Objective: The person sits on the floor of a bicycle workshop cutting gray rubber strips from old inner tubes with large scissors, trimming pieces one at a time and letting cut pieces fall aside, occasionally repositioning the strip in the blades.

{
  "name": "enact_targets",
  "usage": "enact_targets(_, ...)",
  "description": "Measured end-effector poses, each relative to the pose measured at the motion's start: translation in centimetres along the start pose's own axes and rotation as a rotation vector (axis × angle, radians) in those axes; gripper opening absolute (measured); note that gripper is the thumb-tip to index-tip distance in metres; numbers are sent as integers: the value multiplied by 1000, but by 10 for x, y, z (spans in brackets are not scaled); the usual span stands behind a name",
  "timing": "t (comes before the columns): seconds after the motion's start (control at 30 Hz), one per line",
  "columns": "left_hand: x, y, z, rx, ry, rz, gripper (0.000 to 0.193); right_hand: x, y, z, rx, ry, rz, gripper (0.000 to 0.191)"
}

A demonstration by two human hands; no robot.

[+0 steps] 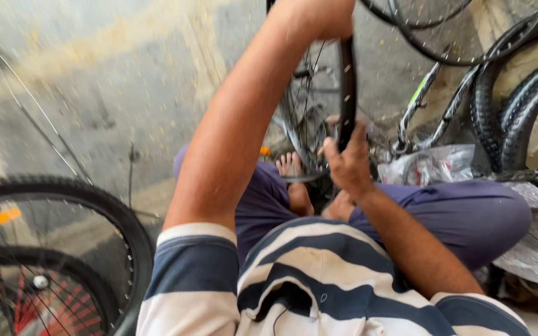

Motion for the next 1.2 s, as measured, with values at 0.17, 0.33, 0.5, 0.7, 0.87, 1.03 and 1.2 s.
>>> enact_targets(0.17, -15, -62, 0, -351, 155, 28, 35, 3, 8, -4, 5, 84, 21, 40)
enact_targets(0.33, -11, -62, -18, 23, 45, -158, 27, 13, 9, -21, 3, 45, -3, 40)
enact_targets(0.5, -22, -60, -21, -145, -130, -149, 18, 12, 1, -29, 6, 32, -6, 45)
enact_targets(0.7, 5, -97, -10, -504, -159, 22, 27, -9, -27, -26, -126, 43, -78, 42)
enact_targets(0.87, 112, -92, 52, -840, -387, 889, 13, -63, -86, -29, -362, 185, -211, 37)
enact_targets(1.03, 136, -18, 116, -865, -351, 1508, 25, -136, -92, -30, -488, 482, -675, 49)
enact_targets(1.2, 126, 44, 155, -902, -306, 1691, 32, -177, -59, -21, -353, 868, -570, 41)
Point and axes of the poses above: each hand's wrist, its own z-axis away from the middle knuckle, its own y-axis out of the palm, x = y × z, the point moved 9 cm from there along -z, towards the middle knuckle, and after that the axes turned 2 degrees about y, right-handed, at the moved point
